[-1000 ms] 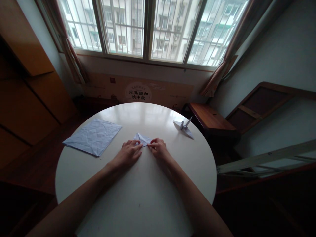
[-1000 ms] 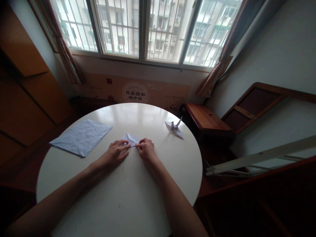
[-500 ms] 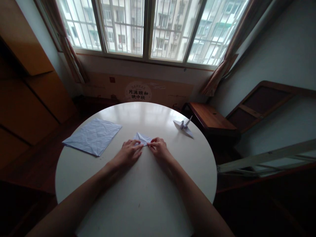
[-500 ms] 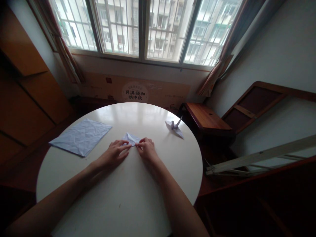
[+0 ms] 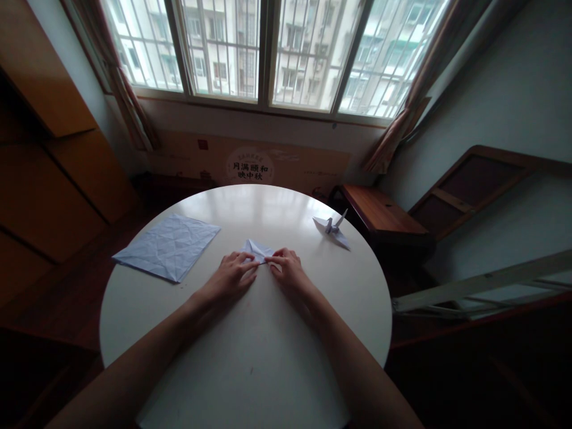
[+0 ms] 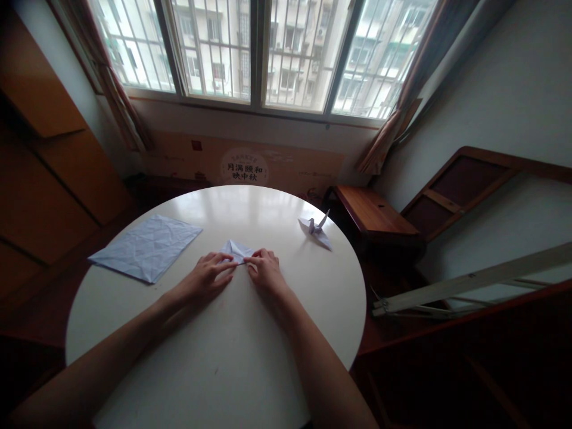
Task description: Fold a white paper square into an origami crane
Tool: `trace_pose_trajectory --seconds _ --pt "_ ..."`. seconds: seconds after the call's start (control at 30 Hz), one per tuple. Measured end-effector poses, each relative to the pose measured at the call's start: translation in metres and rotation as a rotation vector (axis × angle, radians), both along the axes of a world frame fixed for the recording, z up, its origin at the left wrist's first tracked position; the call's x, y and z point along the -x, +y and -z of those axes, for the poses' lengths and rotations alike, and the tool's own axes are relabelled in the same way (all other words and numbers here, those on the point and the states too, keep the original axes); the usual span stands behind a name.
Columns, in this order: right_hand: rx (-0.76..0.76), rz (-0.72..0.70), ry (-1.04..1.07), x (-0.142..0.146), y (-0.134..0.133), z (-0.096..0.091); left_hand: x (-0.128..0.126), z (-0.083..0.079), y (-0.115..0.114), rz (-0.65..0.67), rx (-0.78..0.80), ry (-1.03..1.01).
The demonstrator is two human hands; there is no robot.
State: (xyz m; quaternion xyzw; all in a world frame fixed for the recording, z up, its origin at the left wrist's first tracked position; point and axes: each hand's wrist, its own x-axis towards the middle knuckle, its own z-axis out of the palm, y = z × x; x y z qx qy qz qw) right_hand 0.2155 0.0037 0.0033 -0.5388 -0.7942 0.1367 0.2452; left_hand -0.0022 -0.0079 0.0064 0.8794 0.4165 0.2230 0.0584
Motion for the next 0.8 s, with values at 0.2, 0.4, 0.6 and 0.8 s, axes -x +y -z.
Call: trace_pose_trajectory --seconds 0.2,0.4,0.6,0.8 --pt "0.013 -0.012 -0.018 -0.0002 0.0000 -0.0011 0.0000 -0.0001 0.0000 0.012 0.001 -0.006" --pt "0.013 -0.015 -0.008 0.0002 -0.0013 -0.0031 -0.0015 -0.0044 -0.0009 -0.008 0.059 -0.005" --pt "0.019 -0.007 -0.018 0.0001 -0.0011 -0.0033 -0.0026 -0.0012 -0.0011 -0.043 0.052 0.045" --pt "0.025 -0.014 -0.017 -0.0004 -0.0018 -0.0046 -0.0023 -0.0037 -0.0018 -0.031 0.051 0.056"
